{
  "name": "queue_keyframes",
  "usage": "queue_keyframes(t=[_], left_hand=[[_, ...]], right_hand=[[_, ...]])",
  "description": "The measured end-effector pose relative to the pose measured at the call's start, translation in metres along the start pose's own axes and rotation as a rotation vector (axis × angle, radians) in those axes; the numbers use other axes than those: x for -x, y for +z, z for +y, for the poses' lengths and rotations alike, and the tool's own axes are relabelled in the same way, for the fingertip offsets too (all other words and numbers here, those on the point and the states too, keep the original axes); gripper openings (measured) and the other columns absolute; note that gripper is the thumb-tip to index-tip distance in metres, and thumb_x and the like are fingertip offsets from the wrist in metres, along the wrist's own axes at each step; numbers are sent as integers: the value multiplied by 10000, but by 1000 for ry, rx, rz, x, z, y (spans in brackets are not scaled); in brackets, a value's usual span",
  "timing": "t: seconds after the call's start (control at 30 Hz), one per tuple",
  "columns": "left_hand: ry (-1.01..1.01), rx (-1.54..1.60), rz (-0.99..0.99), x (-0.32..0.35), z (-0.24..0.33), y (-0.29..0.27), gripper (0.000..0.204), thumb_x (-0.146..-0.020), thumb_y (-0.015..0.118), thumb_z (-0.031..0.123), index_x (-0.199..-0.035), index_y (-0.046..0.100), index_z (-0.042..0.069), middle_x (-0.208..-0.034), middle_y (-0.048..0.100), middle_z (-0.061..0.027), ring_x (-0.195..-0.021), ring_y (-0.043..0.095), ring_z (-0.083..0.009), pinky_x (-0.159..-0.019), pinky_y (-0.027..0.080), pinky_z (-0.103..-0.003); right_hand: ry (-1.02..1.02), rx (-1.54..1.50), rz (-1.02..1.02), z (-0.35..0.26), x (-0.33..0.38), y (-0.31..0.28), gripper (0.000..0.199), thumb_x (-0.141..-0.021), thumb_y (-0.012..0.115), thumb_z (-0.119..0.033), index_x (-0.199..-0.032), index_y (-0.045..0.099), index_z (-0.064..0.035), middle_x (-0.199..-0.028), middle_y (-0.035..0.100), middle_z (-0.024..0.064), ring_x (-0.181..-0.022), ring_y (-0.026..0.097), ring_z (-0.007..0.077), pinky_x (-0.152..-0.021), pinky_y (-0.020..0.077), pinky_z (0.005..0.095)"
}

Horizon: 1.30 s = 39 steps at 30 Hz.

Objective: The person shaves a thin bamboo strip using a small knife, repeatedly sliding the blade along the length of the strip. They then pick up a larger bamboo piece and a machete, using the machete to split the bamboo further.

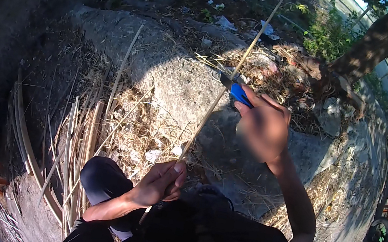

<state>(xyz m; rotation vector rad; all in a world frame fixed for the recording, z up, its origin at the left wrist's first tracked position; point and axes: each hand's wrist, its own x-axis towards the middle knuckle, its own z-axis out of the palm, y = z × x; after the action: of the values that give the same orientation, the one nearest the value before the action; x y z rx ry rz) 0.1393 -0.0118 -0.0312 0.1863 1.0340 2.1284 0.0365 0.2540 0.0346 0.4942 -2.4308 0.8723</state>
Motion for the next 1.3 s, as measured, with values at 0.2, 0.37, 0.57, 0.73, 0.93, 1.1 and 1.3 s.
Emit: queue_keyframes(t=[0.2,0.37,0.57,0.73,0.93,1.1,1.3], left_hand=[[-30,-85,54,-8,11,1,365,-1155,366,416,-1037,497,96,-579,277,59,-448,234,-68,-463,245,-257],[57,-84,16,-7,13,-4,381,-1158,356,412,-1122,539,79,-649,389,25,-502,329,-71,-477,293,-248],[130,-325,172,-5,7,-6,408,-1161,368,391,-985,571,84,-687,457,46,-571,387,-51,-530,318,-242],[200,-453,239,-3,6,-1,375,-1162,389,348,-966,567,82,-679,445,54,-596,390,-54,-551,327,-247],[142,-493,309,-1,3,3,370,-1161,400,332,-953,565,75,-679,458,41,-610,411,-55,-559,343,-256],[135,-559,266,-4,-2,4,369,-1160,409,335,-951,561,72,-679,451,46,-607,402,-56,-559,337,-261],[140,-379,277,-8,1,-2,372,-1161,394,358,-955,556,94,-673,425,63,-588,368,-45,-542,309,-245]], right_hand=[[-127,-134,-73,-8,16,6,338,-894,819,-159,-1178,729,2,-966,768,169,-820,768,314,-717,603,372],[-147,-183,-177,-21,27,15,351,-891,833,-209,-1172,711,-36,-978,763,135,-767,753,292,-643,590,367],[-213,-208,-220,-27,42,23,348,-856,853,-173,-1161,730,-58,-867,724,76,-663,700,247,-562,539,348],[-230,-158,-252,-35,47,24,389,-847,859,-203,-1201,754,-81,-714,596,35,-527,574,199,-474,462,342],[-212,-62,-84,-26,36,24,329,-869,842,-191,-1173,766,-88,-795,686,59,-594,648,221,-546,520,338],[-98,-33,46,17,16,-2,316,-894,808,-117,-1173,735,11,-967,779,174,-776,776,273,-679,606,354],[-164,-141,-210,-30,44,14,346,-847,855,-157,-1171,760,-78,-869,735,67,-683,713,232,-606,574,335]])
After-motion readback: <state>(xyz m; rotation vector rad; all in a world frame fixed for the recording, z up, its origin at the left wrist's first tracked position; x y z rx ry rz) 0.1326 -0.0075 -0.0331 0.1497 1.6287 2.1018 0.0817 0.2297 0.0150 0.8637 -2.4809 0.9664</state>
